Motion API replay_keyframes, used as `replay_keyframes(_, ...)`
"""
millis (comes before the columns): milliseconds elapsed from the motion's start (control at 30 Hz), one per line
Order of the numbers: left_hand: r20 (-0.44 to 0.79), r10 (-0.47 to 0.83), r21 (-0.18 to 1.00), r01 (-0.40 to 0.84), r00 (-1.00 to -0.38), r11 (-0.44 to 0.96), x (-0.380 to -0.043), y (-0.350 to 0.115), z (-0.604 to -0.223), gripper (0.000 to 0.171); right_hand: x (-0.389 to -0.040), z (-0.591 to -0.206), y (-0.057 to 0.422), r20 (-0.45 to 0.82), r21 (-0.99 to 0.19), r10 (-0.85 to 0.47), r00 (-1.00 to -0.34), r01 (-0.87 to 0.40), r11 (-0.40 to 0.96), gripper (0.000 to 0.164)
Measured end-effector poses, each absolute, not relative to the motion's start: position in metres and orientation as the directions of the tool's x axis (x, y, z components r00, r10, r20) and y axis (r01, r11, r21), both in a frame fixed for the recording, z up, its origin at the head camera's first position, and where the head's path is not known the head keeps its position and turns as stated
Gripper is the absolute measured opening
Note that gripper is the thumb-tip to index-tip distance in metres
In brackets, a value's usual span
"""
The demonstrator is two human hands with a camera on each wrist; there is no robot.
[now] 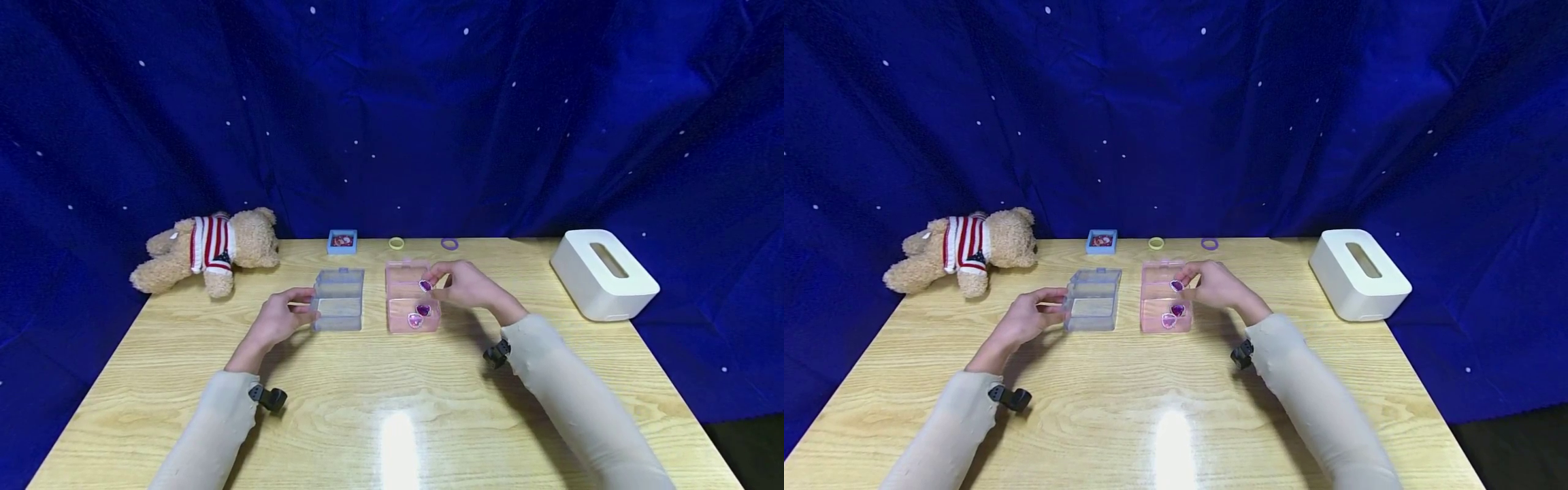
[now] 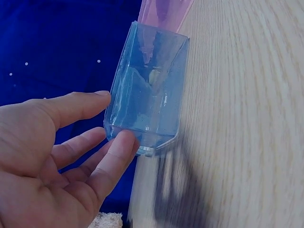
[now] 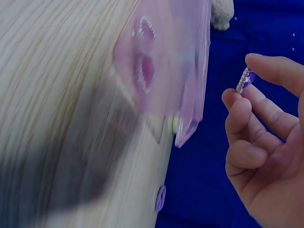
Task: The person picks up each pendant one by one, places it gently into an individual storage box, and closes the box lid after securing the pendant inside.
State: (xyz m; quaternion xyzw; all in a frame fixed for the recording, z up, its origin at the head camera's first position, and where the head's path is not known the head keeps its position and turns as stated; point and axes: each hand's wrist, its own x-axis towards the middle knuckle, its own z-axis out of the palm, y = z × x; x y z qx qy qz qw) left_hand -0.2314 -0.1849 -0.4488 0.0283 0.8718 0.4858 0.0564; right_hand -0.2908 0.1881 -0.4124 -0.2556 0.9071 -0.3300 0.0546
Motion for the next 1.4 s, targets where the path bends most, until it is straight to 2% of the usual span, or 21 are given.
replay_keyframes(233,-0.08,0.097,0.844,-0.015,-0.992,0.537,-0.232,-0.185,-0.449,0.056,-0.291,-0.409,0.163,0.049,-0.635,-0.528,-0.848,-0.435,0.639,0.027)
replay_keyframes(467,-0.086,0.096,0.838,-0.02,-0.992,0.545,-0.231,-0.186,-0.448,0.055,-0.293,-0.409,0.137,0.097,-0.587,-0.577,-0.811,-0.515,0.625,0.026)
replay_keyframes(800,-0.085,0.092,0.831,-0.02,-0.992,0.556,-0.232,-0.185,-0.449,0.055,-0.296,-0.411,0.101,0.107,-0.519,-0.589,-0.801,-0.55,0.654,0.026)
replay_keyframes(1400,-0.066,0.092,0.838,-0.005,-0.994,0.546,-0.231,-0.184,-0.447,0.055,-0.291,-0.422,0.056,0.031,-0.587,-0.587,-0.809,-0.49,0.645,0.032)
